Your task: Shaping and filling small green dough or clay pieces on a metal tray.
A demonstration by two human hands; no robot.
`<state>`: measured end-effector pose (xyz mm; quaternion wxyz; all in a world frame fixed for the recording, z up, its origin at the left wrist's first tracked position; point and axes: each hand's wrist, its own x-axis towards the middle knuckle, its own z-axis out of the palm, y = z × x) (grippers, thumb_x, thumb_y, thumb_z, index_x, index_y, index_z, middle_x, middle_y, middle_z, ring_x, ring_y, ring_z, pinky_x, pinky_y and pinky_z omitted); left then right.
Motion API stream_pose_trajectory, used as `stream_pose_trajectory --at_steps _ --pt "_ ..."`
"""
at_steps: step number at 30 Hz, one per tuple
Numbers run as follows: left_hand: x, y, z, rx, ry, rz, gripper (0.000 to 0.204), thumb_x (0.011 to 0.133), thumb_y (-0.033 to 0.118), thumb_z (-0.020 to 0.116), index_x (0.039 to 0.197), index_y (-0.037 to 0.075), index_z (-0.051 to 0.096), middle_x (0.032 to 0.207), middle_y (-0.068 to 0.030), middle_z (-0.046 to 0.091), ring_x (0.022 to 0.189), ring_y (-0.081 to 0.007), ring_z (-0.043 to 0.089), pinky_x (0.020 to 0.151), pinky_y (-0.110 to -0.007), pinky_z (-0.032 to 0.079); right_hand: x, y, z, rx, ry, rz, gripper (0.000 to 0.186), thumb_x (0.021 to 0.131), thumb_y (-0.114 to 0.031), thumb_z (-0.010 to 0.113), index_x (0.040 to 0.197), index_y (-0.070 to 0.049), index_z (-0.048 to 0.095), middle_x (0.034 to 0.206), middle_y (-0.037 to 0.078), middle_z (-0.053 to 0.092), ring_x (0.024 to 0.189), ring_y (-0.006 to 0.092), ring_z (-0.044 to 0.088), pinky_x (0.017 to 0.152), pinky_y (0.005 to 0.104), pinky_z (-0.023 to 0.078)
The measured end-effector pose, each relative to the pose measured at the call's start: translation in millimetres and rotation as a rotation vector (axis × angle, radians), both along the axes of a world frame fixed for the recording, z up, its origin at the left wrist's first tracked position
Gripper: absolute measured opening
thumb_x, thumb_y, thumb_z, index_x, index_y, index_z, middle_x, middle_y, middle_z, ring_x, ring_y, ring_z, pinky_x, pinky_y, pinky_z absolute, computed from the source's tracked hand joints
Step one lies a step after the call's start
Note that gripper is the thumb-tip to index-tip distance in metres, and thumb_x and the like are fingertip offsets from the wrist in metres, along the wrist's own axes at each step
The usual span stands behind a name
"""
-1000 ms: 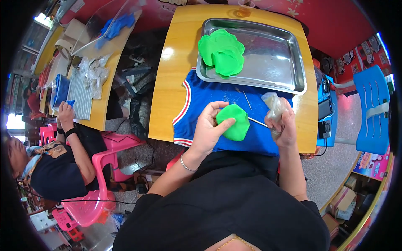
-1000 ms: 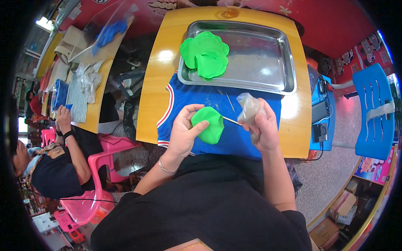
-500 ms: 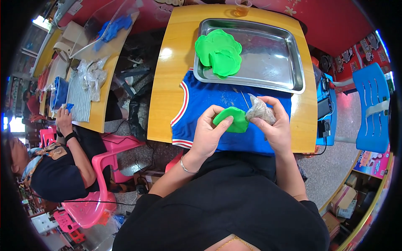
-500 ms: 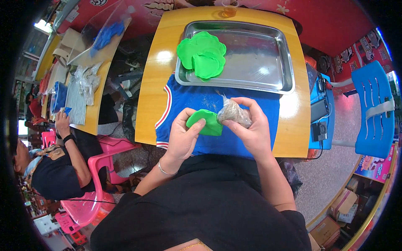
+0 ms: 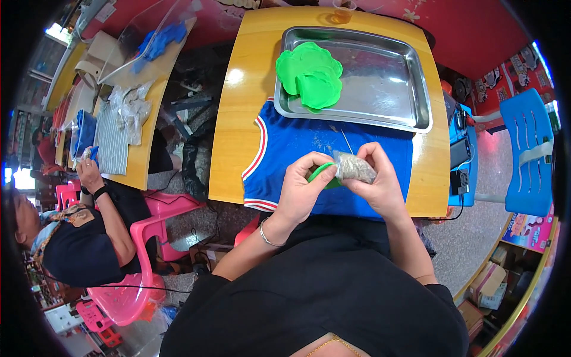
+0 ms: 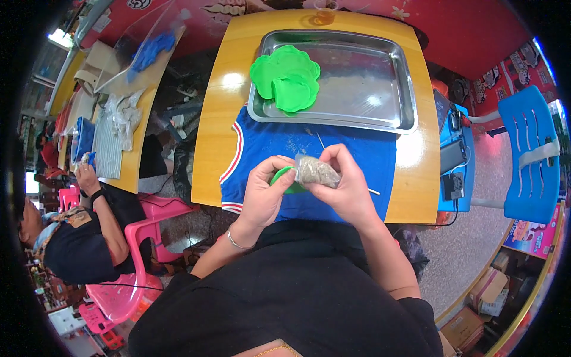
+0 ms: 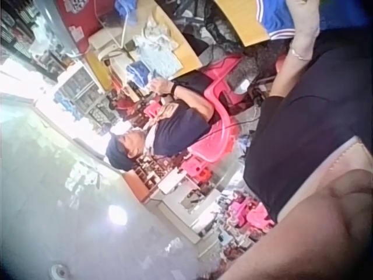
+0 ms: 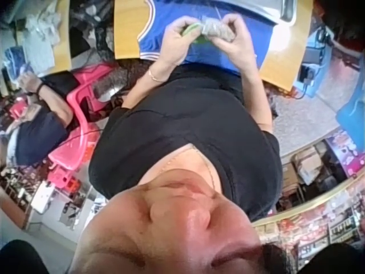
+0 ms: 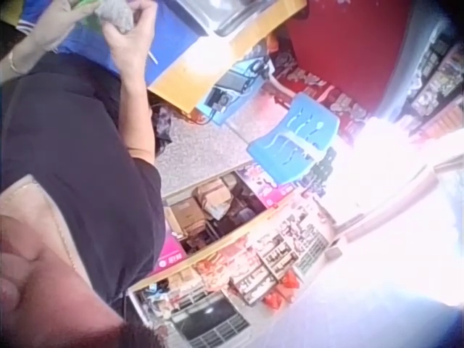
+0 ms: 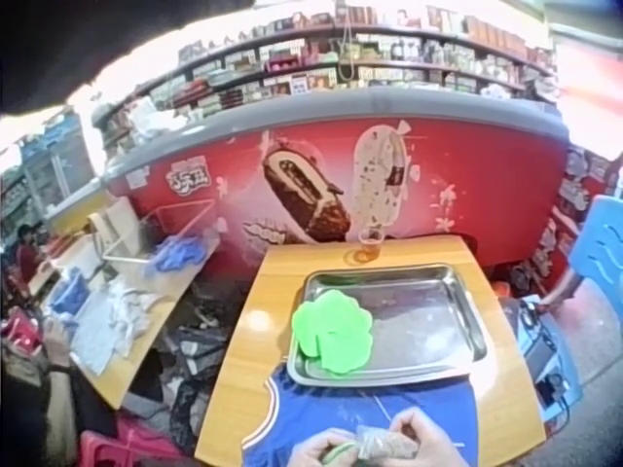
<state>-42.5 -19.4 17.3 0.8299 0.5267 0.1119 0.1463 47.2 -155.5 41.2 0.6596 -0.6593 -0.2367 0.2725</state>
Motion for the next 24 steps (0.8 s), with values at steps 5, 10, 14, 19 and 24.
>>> stream_pose_trajectory --at_steps 5,10,14,19,24 --pt "0 0 -2 -0.159 -0.022 0.017 0.006 0.087 0.007 0.06 0.085 0.002 0.059 0.081 -0.0003 0.06 0.075 -0.0051 0.053 0.069 -0.02 0.044 2 -6 4 0.04 0.141 0.131 0.034 0.073 -0.006 0.071 0.091 -0.006 0.042 0.084 0.001 0.051 0.076 0.0052 0.048 0.064 0.0208 0.041" --pt "-1 -4 5 -0.348 0.031 -0.05 0.007 0.087 0.009 0.061 0.086 0.002 0.06 0.083 -0.0023 0.061 0.076 -0.0065 0.056 0.069 -0.022 0.046 -4 4 -4 0.081 -0.21 -0.216 0.026 0.077 -0.002 0.067 0.09 -0.004 0.044 0.085 0.003 0.055 0.072 0.0075 0.053 0.065 0.0229 0.044" --pt "-1 -6 5 -0.459 0.08 -0.027 0.009 0.086 0.011 0.063 0.086 0.003 0.06 0.082 -0.0025 0.062 0.075 -0.0072 0.058 0.068 -0.022 0.047 -2 3 4 -0.004 -0.181 -0.111 0.03 0.077 -0.001 0.066 0.1 -0.002 0.047 0.085 0.002 0.055 0.079 0.0079 0.055 0.068 0.0229 0.045" --pt "1 -4 6 -0.364 0.029 0.016 0.009 0.086 0.011 0.063 0.084 0.003 0.061 0.081 -0.0017 0.062 0.075 -0.0058 0.056 0.067 -0.021 0.046 0 -3 2 0.004 -0.013 0.014 0.038 0.076 0.0 0.064 0.109 -0.003 0.046 0.088 0.003 0.055 0.079 0.0083 0.054 0.069 0.0222 0.044" --pt "2 -4 2 -0.197 0.011 0.035 0.01 0.085 0.012 0.064 0.081 0.003 0.062 0.078 0.0002 0.059 0.071 -0.0039 0.053 0.065 -0.019 0.042 0 -1 4 0.023 -0.067 0.007 0.043 0.074 0.002 0.066 0.111 -0.004 0.046 0.088 0.004 0.057 0.076 0.0088 0.055 0.066 0.0207 0.044"
